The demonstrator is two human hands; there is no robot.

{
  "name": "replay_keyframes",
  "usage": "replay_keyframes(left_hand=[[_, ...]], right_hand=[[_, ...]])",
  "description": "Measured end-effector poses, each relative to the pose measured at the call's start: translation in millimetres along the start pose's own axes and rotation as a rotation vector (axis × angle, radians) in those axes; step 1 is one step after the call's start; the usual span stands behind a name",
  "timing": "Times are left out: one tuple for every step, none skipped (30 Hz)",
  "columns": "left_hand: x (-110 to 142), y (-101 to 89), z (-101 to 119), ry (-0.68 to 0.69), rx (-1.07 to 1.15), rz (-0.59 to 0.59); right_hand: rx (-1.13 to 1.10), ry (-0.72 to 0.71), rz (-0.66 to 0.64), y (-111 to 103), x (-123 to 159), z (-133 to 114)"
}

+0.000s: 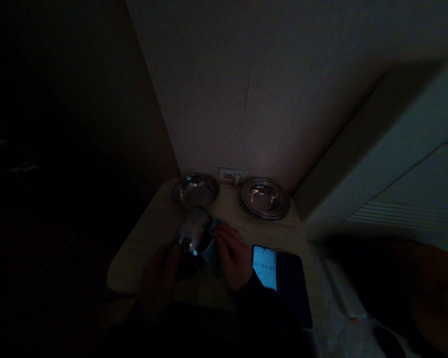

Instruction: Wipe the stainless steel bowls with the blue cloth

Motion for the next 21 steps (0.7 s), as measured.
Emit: replay_keyframes(left_hand=[[-1, 0.3, 0, -0.003, 0.001, 0.007], [-2, 0.3, 0, -0.001, -0.001, 0.012], [-3, 0.3, 0, 0.004, -0.005, 0.015], [-4, 0.1, 0, 0.009, -0.010, 0.012], [-4, -0.1, 0, 0.012, -0.012, 0.010], [-4, -0.6, 0, 0.011, -0.008, 0.012], [-4, -1.1, 0, 0.004, -0.003, 0.011], [-4, -1.6, 0, -0.006, 0.002, 0.013], [-4, -2.3, 0, -0.018, 0.009, 0.022], [-3, -3.0, 0, -0.030, 0.015, 0.035], [-3, -3.6, 0, -0.037, 0.018, 0.048], [-3, -3.9, 0, -0.041, 0.018, 0.054], [-3, -4.1, 0, -0.042, 0.020, 0.059], [-4, -4.3, -1, -0.039, 0.023, 0.062], [-4, -4.2, -1, -0.035, 0.023, 0.055], [-4, -4.0, -2, -0.035, 0.023, 0.044], [-5, -4.0, -3, -0.038, 0.021, 0.035], [-5, -4.1, -4, -0.041, 0.017, 0.027], [-5, -4.3, -5, -0.045, 0.012, 0.019], [-6, -4.5, -6, -0.047, 0.011, 0.014], [-6, -4.8, -6, -0.048, 0.014, 0.014]], right_hand=[[0.002, -0.001, -0.002, 0, 0, 0], [0.005, -0.002, -0.004, 0, 0, -1], [0.007, -0.001, -0.005, 1, 0, -1], [0.009, -0.002, -0.005, 1, 0, 0], [0.012, -0.003, -0.005, 1, 1, 0], [0.017, -0.005, -0.006, 1, 2, 0], [0.022, -0.006, -0.008, 2, 2, 0], [0.028, -0.007, -0.011, 2, 3, 0], [0.035, -0.011, -0.013, 2, 4, 0], [0.043, -0.017, -0.016, 2, 5, 0], [0.052, -0.023, -0.021, 3, 5, -1], [0.061, -0.032, -0.027, 3, 6, -1], [0.070, -0.043, -0.036, 3, 6, -2], [0.079, -0.058, -0.047, 4, 6, -2], [0.088, -0.073, -0.061, 4, 5, -3], [0.099, -0.092, -0.075, 5, 5, -5], [0.112, -0.114, -0.085, 6, 4, -7], [0.129, -0.141, -0.094, 6, 4, -9], [0.149, -0.170, -0.101, 7, 4, -12], [0.170, -0.202, -0.111, 8, 4, -16], [0.191, -0.236, -0.126, 9, 5, -19]])
Point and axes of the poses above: each hand's wrist, its own x-axis away from the middle knuckle, its own y-axis out of the palm, z = x × y, the point moved 3 cm from there along -x, towards the middle knuckle, and after that the axes turned 6 degrees about -y, right-handed, at the moved point
